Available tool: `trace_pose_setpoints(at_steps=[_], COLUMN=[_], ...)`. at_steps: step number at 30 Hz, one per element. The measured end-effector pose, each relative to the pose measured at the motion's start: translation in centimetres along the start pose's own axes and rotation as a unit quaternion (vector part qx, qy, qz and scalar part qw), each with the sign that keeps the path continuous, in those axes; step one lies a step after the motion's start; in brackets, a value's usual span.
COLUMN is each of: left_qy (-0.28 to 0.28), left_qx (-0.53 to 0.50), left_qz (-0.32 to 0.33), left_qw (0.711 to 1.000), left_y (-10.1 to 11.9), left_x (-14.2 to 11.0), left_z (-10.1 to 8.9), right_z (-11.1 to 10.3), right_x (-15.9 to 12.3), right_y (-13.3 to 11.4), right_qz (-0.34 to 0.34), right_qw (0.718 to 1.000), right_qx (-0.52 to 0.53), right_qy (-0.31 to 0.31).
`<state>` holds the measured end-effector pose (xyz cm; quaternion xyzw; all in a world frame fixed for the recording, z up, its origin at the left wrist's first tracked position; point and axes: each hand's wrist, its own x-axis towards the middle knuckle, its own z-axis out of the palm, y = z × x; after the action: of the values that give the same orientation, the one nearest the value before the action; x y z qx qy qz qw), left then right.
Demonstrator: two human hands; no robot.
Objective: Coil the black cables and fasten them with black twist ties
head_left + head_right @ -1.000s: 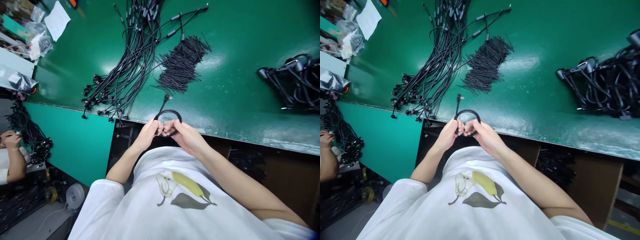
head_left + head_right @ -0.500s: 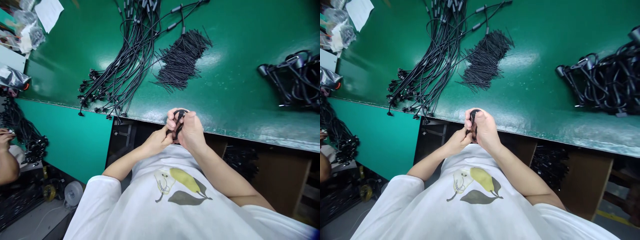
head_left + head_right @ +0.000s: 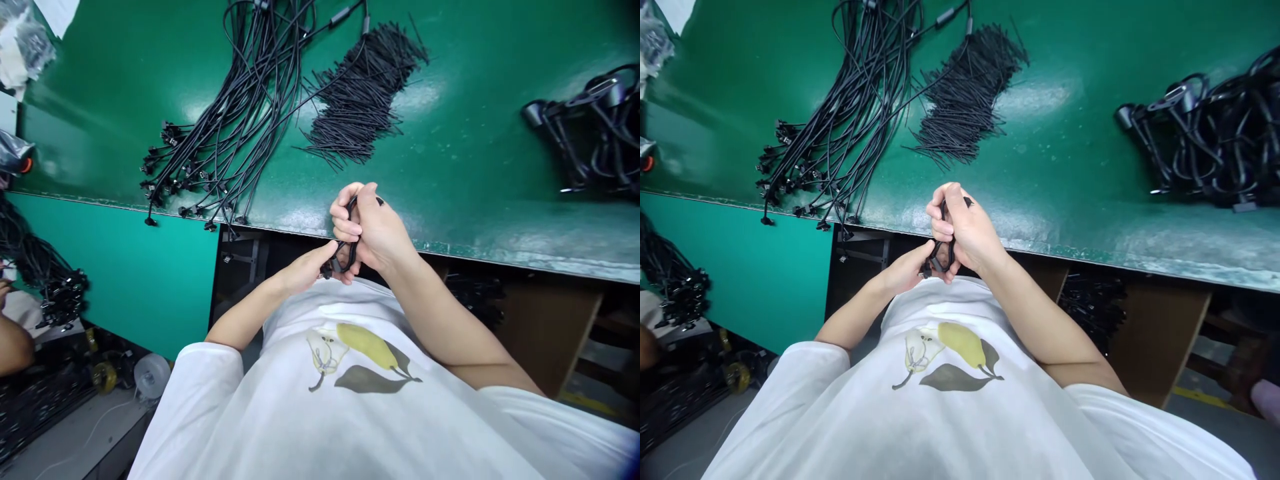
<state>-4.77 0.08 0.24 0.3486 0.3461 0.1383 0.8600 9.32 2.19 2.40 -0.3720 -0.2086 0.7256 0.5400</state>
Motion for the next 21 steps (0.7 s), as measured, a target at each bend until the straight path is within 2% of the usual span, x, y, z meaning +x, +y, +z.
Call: trace_pose_setpoints(at_steps=[5, 7, 14, 19, 21], left_qy=[-0.069, -0.074, -0.046, 0.047, 0.061], left_qx=[-0.106, -0.137, -0.182, -0.109, -0.105], left_qz=[-0.008, -0.011, -0.027, -0.003, 0.024], left_qw=[0.992, 0.988, 0.982, 0.993, 0.992], left_y=[0.1, 0.2, 0.3, -0.4, -0.6], left_x=[0.0, 0.0, 0.7, 1.1, 0.9], left_z=[0.2, 0.5, 2.1, 3.2, 3.3], right_z=[0.1, 0.2, -0.1, -0.3, -0.3], right_x=[0.3, 0.4, 0.7, 0.9, 0.9], right_y=[-0.6, -0.7, -0.9, -1.4, -1.6], right_qz=[0.026, 0.033, 0.041, 0.052, 0.040], right_qw=[1.000, 0.999, 0.999, 0.998, 0.999], right_qx=[0.001, -0.004, -0.003, -0.019, -0.006], right_qy=[-0.006, 0.004, -0.010, 0.006, 0.014])
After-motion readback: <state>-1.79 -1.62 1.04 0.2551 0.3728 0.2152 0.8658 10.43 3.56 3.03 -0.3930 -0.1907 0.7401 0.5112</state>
